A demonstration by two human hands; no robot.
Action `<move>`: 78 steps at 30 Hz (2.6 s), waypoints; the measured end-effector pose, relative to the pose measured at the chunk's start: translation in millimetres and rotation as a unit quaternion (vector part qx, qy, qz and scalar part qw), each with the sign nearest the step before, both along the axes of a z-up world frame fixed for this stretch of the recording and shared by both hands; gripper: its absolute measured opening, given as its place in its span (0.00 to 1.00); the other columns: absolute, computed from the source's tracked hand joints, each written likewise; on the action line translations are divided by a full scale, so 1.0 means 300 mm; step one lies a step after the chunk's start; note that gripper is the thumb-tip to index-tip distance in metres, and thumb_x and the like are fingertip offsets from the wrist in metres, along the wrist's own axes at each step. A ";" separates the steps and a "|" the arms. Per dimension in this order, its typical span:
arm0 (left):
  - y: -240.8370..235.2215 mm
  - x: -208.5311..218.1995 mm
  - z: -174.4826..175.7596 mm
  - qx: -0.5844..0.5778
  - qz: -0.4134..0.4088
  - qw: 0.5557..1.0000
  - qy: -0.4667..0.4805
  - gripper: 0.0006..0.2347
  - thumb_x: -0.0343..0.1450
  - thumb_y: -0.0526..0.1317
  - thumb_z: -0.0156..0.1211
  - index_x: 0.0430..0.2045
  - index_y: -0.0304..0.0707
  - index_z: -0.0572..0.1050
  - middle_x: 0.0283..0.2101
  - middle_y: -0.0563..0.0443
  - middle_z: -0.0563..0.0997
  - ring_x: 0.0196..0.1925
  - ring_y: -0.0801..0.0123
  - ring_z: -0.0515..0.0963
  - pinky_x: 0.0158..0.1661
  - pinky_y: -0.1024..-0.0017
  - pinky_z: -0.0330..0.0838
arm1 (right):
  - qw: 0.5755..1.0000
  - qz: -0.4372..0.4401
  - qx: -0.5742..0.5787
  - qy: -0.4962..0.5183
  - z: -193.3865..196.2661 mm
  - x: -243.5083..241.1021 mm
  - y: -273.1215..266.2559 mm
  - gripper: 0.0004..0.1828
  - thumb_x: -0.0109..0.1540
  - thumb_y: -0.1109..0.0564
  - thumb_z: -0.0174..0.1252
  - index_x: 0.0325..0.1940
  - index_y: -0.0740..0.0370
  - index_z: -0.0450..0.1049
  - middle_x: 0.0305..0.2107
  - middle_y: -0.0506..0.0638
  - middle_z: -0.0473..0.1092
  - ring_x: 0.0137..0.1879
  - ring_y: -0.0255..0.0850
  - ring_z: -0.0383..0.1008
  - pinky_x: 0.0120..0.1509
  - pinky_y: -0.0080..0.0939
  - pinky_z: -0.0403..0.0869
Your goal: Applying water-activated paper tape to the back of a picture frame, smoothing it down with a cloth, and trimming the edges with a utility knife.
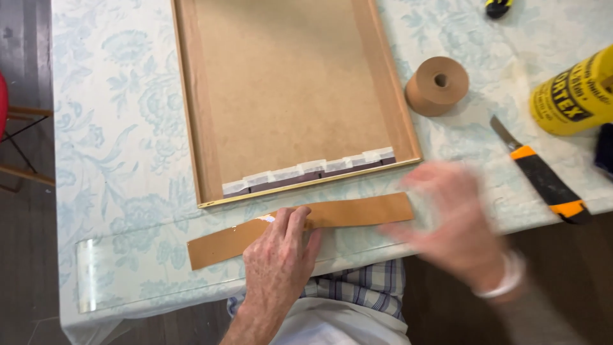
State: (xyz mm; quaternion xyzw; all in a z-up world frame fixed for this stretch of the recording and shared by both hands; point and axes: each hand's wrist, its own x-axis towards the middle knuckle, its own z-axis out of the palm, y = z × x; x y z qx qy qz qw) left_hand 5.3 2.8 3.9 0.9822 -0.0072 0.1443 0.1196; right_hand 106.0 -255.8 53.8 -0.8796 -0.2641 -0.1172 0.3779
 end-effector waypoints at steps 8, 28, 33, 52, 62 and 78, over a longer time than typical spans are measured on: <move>0.014 -0.012 0.008 -0.034 -0.009 0.999 -0.004 0.12 0.71 0.43 0.67 0.43 0.47 0.71 0.37 0.60 0.74 0.22 0.71 0.75 0.12 0.73 0.63 | 0.981 0.056 -0.168 -0.077 -0.191 -0.003 0.049 0.23 0.49 0.58 0.69 0.48 0.54 0.73 0.58 0.55 0.66 0.67 0.51 0.63 0.75 0.53 0.61; 0.215 -0.124 -0.024 -0.160 0.109 0.980 -0.038 0.27 0.63 0.38 0.77 0.55 0.39 0.70 0.38 0.52 0.79 0.39 0.64 0.72 0.40 0.68 0.68 | 0.980 0.018 -0.140 0.143 -0.164 0.066 -0.130 0.10 0.54 0.61 0.69 0.37 0.50 0.79 0.63 0.44 0.69 0.73 0.40 0.66 0.22 0.44 0.71; 0.318 -0.209 -0.072 -0.166 0.138 0.976 -0.011 0.26 0.67 0.42 0.74 0.57 0.39 0.70 0.38 0.53 0.80 0.41 0.65 0.75 0.46 0.67 0.69 | 0.981 0.016 -0.120 0.154 -0.186 0.096 -0.131 0.12 0.53 0.61 0.70 0.39 0.52 0.78 0.63 0.45 0.69 0.67 0.41 0.67 0.24 0.43 0.74; 0.607 0.067 0.074 -0.586 0.041 0.800 0.124 0.20 0.69 0.33 0.64 0.56 0.42 0.70 0.33 0.59 0.78 0.33 0.81 0.72 0.36 0.82 0.66 | 0.941 -0.036 0.058 0.331 -0.278 0.345 -0.141 0.05 0.65 0.61 0.62 0.45 0.61 0.76 0.24 0.41 0.55 0.34 0.30 0.54 0.43 0.30 0.59; 0.570 0.139 0.064 -0.572 0.132 0.789 0.179 0.22 0.68 0.29 0.63 0.59 0.40 0.72 0.34 0.51 0.77 0.33 0.73 0.71 0.37 0.79 0.64 | 0.908 -0.043 0.006 0.416 -0.121 0.367 -0.057 0.06 0.60 0.59 0.68 0.40 0.61 0.81 0.19 0.39 0.63 0.28 0.29 0.63 0.37 0.29 0.64; 0.556 0.170 0.074 -0.532 0.165 0.801 0.220 0.23 0.68 0.28 0.62 0.61 0.39 0.72 0.34 0.52 0.75 0.40 0.72 0.73 0.47 0.77 0.66 | 0.887 0.001 0.010 0.462 -0.119 0.409 -0.067 0.03 0.60 0.58 0.69 0.35 0.58 0.82 0.19 0.39 0.63 0.28 0.28 0.60 0.37 0.30 0.63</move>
